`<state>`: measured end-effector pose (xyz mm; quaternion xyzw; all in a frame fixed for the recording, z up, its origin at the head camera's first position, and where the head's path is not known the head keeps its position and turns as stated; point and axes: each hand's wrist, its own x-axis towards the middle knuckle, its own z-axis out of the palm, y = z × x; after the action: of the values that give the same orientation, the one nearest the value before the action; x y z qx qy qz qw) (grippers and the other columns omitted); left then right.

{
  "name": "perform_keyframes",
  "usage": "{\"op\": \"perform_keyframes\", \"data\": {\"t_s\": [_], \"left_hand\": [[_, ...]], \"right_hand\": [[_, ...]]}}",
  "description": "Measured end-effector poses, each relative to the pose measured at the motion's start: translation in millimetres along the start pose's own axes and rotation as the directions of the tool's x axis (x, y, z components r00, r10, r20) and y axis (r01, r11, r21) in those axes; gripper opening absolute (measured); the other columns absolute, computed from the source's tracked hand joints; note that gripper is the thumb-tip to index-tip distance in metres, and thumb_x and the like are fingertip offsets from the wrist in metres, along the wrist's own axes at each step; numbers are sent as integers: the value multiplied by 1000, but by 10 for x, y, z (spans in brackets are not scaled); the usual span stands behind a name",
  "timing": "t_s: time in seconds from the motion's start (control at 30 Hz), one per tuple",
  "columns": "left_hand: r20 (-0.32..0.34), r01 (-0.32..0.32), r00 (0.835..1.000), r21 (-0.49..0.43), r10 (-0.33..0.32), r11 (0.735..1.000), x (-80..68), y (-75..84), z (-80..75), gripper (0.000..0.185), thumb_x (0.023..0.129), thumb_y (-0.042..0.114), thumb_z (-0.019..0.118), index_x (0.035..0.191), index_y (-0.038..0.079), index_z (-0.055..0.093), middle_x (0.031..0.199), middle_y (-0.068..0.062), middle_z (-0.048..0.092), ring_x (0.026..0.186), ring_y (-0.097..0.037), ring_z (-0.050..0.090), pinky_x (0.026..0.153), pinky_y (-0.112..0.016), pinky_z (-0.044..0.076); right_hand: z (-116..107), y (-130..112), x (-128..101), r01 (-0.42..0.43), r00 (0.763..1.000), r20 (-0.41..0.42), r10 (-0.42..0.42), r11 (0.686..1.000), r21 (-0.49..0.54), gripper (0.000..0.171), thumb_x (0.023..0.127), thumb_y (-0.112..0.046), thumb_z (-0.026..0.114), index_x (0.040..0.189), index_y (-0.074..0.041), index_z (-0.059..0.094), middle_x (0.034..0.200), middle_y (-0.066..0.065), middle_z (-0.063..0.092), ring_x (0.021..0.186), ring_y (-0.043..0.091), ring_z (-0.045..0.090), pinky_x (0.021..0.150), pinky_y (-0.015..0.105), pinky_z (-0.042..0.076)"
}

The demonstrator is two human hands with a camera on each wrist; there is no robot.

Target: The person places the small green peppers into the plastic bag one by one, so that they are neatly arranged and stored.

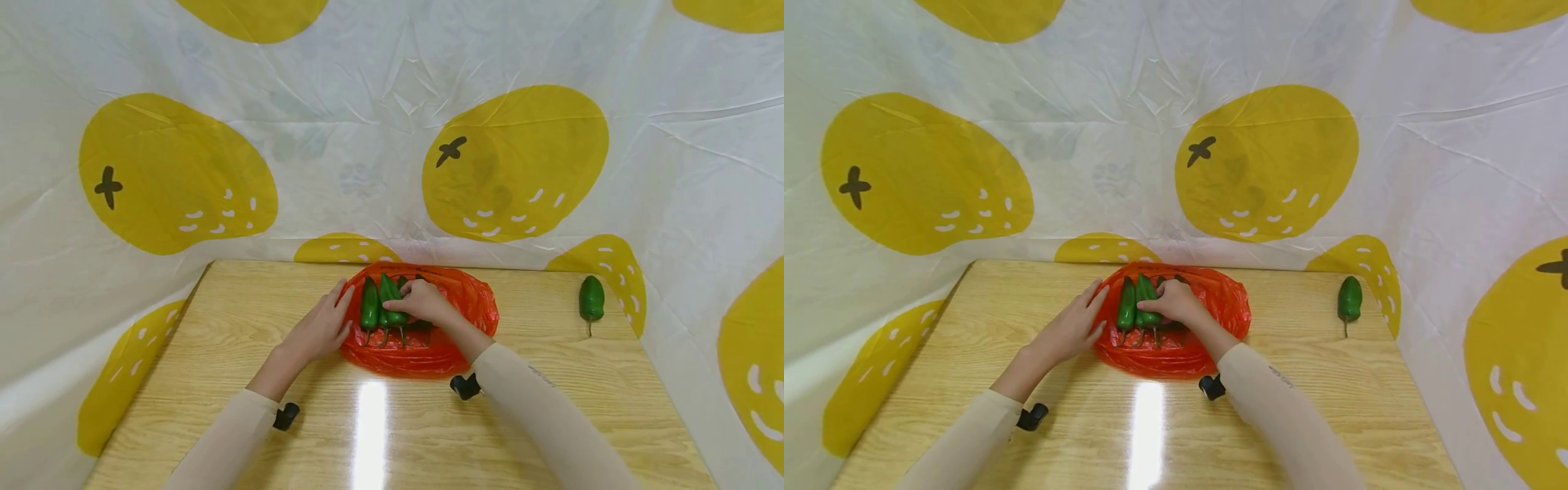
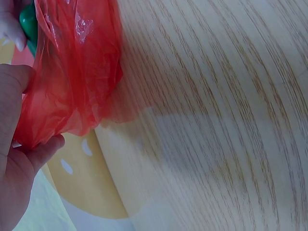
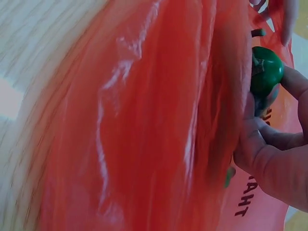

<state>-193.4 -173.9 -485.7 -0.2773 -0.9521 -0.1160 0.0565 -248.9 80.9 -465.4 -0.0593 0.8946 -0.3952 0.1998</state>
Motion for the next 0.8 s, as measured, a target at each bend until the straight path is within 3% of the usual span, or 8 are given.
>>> {"op": "perform_keyframes", "data": {"t_s": [0.17, 0.4, 0.6, 0.8], "left_hand": [[-8, -13, 1000, 1, 13, 1000, -5, 5, 17, 69, 99, 19, 65, 156, -9, 36, 162, -32, 31, 132, -47, 55, 110, -51, 50], [-10, -7, 1000, 3, 7, 1000, -15, 36, 19, 71, 98, 19, 68, 155, -9, 36, 161, -32, 33, 130, -47, 56, 108, -51, 51], [-3, 0, 1000, 1, 0, 1000, -25, 53, 21, 71, 98, 19, 67, 155, -9, 36, 161, -32, 33, 130, -47, 56, 108, -51, 51], [21, 20, 1000, -2, -20, 1000, -36, 64, 26, 70, 99, 20, 65, 156, -8, 35, 163, -31, 30, 134, -45, 54, 110, -50, 50]], "right_hand": [[69, -86, 30, -10, 999, -52, 8, 999, -49, 45, 86, -45, 83, 99, -3, 70, 80, 6, 68, 67, 25, 72, 57, 28, 57], [128, -159, 42, -19, 998, -65, 18, 1000, -22, 46, 85, -46, 83, 97, -3, 71, 82, 9, 71, 66, 24, 74, 67, 40, 64], [167, -171, 69, -39, 996, -83, 34, 997, -63, 44, 85, -48, 83, 87, -7, 71, 73, 7, 69, 64, 23, 74, 60, 33, 61], [210, -170, 83, -2, 994, -107, -10, 993, -115, 46, 84, -49, 83, 73, -9, 65, 61, 4, 64, 61, 25, 72, 51, 25, 52]]}}
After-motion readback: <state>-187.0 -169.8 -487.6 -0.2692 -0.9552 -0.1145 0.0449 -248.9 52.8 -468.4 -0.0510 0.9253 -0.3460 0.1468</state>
